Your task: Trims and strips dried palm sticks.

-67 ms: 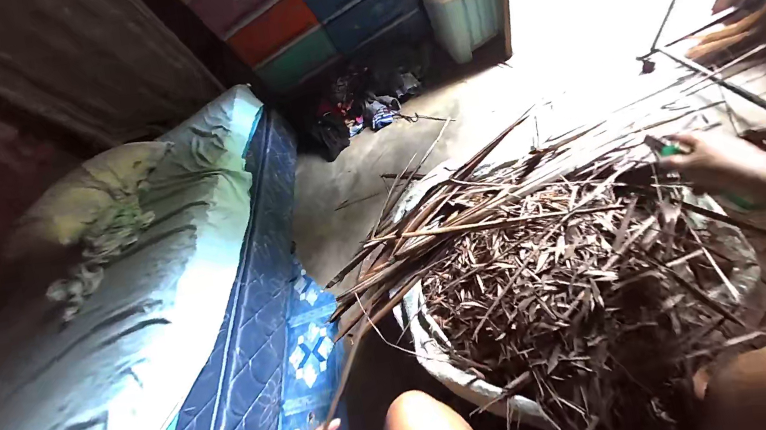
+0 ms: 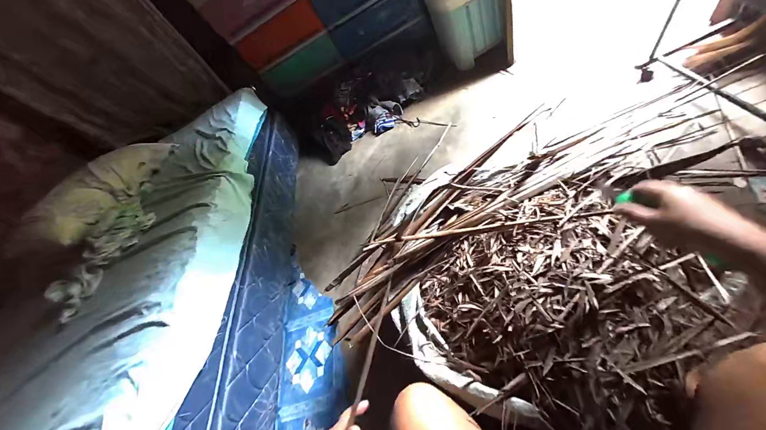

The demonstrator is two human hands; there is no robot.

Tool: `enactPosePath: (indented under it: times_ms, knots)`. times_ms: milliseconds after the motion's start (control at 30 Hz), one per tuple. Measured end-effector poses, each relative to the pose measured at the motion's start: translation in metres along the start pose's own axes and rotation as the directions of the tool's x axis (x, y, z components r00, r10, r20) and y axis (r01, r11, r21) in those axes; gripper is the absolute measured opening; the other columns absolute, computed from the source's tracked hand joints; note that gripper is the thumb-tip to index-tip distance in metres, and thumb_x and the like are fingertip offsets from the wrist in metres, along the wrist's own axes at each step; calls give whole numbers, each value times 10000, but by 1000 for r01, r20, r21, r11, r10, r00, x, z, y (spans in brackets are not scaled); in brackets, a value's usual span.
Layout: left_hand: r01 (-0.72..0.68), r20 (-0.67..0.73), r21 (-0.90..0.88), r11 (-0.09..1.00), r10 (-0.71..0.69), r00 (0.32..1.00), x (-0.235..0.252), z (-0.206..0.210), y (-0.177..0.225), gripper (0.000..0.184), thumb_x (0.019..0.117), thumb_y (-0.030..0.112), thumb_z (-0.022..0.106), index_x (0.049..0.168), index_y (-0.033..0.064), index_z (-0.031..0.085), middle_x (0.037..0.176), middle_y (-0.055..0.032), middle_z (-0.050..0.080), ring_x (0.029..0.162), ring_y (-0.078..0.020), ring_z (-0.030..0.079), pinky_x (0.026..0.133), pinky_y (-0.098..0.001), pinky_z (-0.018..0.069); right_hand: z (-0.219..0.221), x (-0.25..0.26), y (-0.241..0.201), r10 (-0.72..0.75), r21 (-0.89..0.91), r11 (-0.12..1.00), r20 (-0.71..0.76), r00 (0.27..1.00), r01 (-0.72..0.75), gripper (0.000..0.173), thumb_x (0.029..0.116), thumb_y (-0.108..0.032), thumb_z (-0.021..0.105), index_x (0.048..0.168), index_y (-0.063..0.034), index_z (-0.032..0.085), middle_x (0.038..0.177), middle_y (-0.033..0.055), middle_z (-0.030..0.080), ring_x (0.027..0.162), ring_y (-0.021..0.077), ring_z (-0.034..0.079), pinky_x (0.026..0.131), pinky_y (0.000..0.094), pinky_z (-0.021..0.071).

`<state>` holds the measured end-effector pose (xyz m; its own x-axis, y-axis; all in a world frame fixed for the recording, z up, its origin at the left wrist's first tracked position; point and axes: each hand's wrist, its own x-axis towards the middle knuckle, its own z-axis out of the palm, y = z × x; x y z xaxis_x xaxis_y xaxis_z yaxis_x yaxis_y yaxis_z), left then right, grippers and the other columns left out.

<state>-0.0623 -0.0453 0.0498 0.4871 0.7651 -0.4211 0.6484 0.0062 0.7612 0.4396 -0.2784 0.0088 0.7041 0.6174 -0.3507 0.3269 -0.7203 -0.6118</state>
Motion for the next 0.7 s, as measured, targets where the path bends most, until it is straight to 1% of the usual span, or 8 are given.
enactPosePath:
  times_ms: [67, 100, 200, 367, 467, 533, 633, 700]
  knots:
    - [-48, 13, -23, 999, 48, 999, 3, 28, 8, 343, 1058, 107, 476, 1362, 19, 609, 657, 91, 533, 501, 7, 454, 485, -185, 414, 28, -38, -26, -43, 98, 995, 168, 985, 27, 391, 1060, -375, 590, 1138, -3, 684, 885, 185, 663, 735, 303, 631, 725, 539, 525]
    - [-71, 20, -31, 997, 72, 997, 2, 40, 9, 340, 1056, 100, 477, 1356, 11, 612, 649, 94, 531, 497, 11, 452, 481, -181, 409, 40, -51, -35, -88, 194, 980, 231, 969, 43, 366, 1062, -361, 587, 1159, -20, 677, 856, 137, 650, 689, 239, 605, 683, 471, 522]
    - [-119, 46, -29, 992, 121, 992, -9, 68, 18, 325, 1044, 78, 505, 1332, -17, 618, 693, 81, 574, 526, 30, 472, 507, -167, 424, 80, -78, -56, -297, 511, 853, 319, 900, 101, 404, 1066, -271, 564, 1409, -58, 556, 891, 68, 642, 629, 110, 559, 598, 311, 508]
    - [-208, 65, 40, 977, 205, 977, -39, 98, 12, 318, 1010, 91, 599, 1294, -45, 648, 856, 0, 694, 590, 57, 517, 584, -151, 466, 119, -100, -77, -513, 783, 615, 311, 800, 90, 531, 1053, -243, 549, 1558, -138, 424, 1035, 54, 648, 647, 64, 556, 587, 252, 502]
    - [-199, 82, 24, 980, 196, 977, -56, 110, 8, 310, 1006, 88, 600, 1279, -48, 653, 804, 24, 671, 584, 63, 512, 586, -144, 459, 127, -107, -81, -557, 855, 513, 264, 787, 77, 574, 1048, -209, 531, 1590, -127, 362, 1033, 36, 648, 645, 50, 566, 596, 239, 517]
    - [-203, 93, -1, 979, 203, 975, -64, 114, 7, 310, 1010, 72, 583, 1288, -49, 646, 777, 44, 660, 577, 70, 509, 580, -135, 456, 130, -112, -81, -551, 871, 486, 241, 799, 72, 570, 1052, -189, 532, 1593, -121, 364, 1026, 32, 657, 646, 49, 572, 595, 235, 518]
    - [-224, 77, -16, 975, 224, 971, -71, 115, 6, 312, 1007, 61, 586, 1289, -61, 640, 778, 37, 662, 575, 66, 510, 576, -137, 457, 129, -121, -79, -517, 851, 516, 223, 826, 93, 540, 1059, -178, 536, 1577, -111, 397, 1101, 52, 658, 694, 52, 581, 629, 240, 520]
    - [-242, 42, 24, 970, 241, 970, -74, 115, 7, 319, 1000, 75, 610, 1281, -71, 645, 780, 10, 673, 572, 58, 518, 578, -144, 464, 128, -127, -77, -478, 832, 547, 216, 851, 97, 534, 1062, -187, 549, 1570, -101, 409, 1071, 59, 663, 694, 64, 587, 622, 247, 519]
